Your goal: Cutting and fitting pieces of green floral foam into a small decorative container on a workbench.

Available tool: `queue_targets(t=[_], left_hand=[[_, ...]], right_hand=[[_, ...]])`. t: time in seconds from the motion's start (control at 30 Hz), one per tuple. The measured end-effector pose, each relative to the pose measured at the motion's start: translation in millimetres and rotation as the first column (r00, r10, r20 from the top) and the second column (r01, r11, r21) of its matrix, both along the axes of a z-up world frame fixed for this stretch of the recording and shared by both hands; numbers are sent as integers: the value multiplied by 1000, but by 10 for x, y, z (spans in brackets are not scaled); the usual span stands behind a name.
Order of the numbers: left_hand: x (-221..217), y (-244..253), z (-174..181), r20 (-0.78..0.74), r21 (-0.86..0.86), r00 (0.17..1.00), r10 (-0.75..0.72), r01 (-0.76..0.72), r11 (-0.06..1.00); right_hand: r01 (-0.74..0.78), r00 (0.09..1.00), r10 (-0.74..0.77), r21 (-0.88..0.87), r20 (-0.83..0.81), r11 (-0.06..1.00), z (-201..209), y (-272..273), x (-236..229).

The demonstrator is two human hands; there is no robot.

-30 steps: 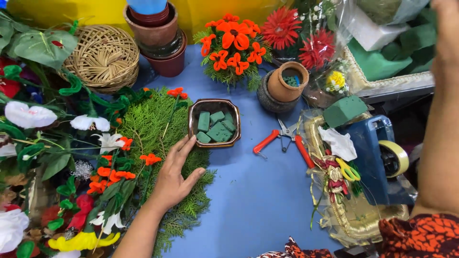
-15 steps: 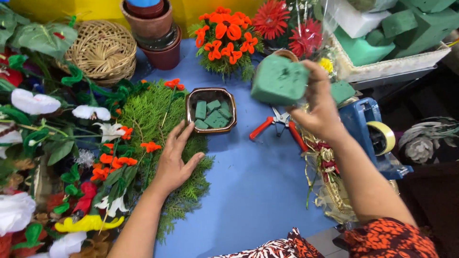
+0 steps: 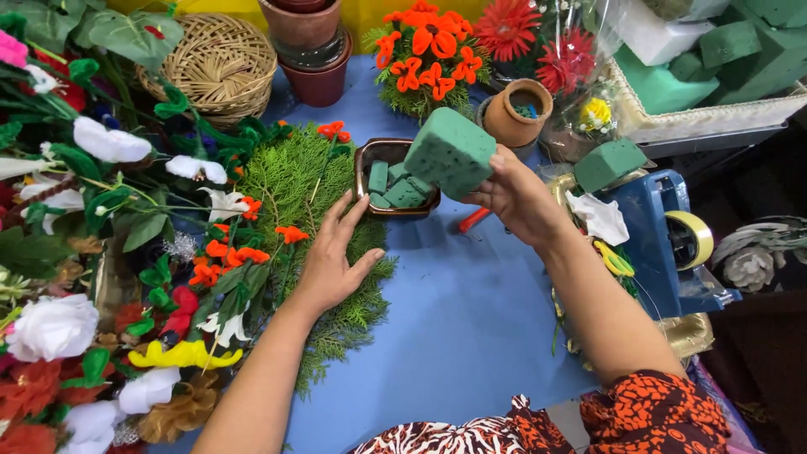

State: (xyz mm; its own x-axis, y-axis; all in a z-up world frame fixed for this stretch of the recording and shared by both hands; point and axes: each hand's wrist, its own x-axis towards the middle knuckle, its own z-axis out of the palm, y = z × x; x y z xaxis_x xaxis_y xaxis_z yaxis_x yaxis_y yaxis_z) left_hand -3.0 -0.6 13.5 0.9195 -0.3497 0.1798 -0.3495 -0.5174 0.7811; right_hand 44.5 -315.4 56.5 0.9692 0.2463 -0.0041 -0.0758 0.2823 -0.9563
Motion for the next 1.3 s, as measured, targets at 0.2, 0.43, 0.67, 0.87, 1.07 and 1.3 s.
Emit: queue_targets(t=[0.2, 0.43, 0.67, 0.87, 1.07, 1.3], left_hand=[[-2, 16, -59, 22, -15, 1000, -9, 10, 1000], [5, -1, 47, -3, 17, 1000, -19, 19, 1000], [11, -1, 62, -34, -22, 999, -14, 13, 1000], [18, 17, 34, 34, -12, 998, -49, 49, 999], [25, 14, 12, 58, -17, 997, -56, 57, 998], [34, 18, -55, 93, -47, 994, -54, 58, 997]], right_hand=[[131, 965, -54, -299, 255, 945, 42, 119, -101], [187, 807, 163, -507, 568, 842, 73, 364, -39], [175, 801, 193, -529, 567, 830, -39, 433, 113], [168, 785, 224, -547, 577, 820, -71, 497, 177], [208, 760, 237, -572, 605, 793, -130, 511, 187], [181, 754, 272, -588, 598, 789, -181, 468, 205]])
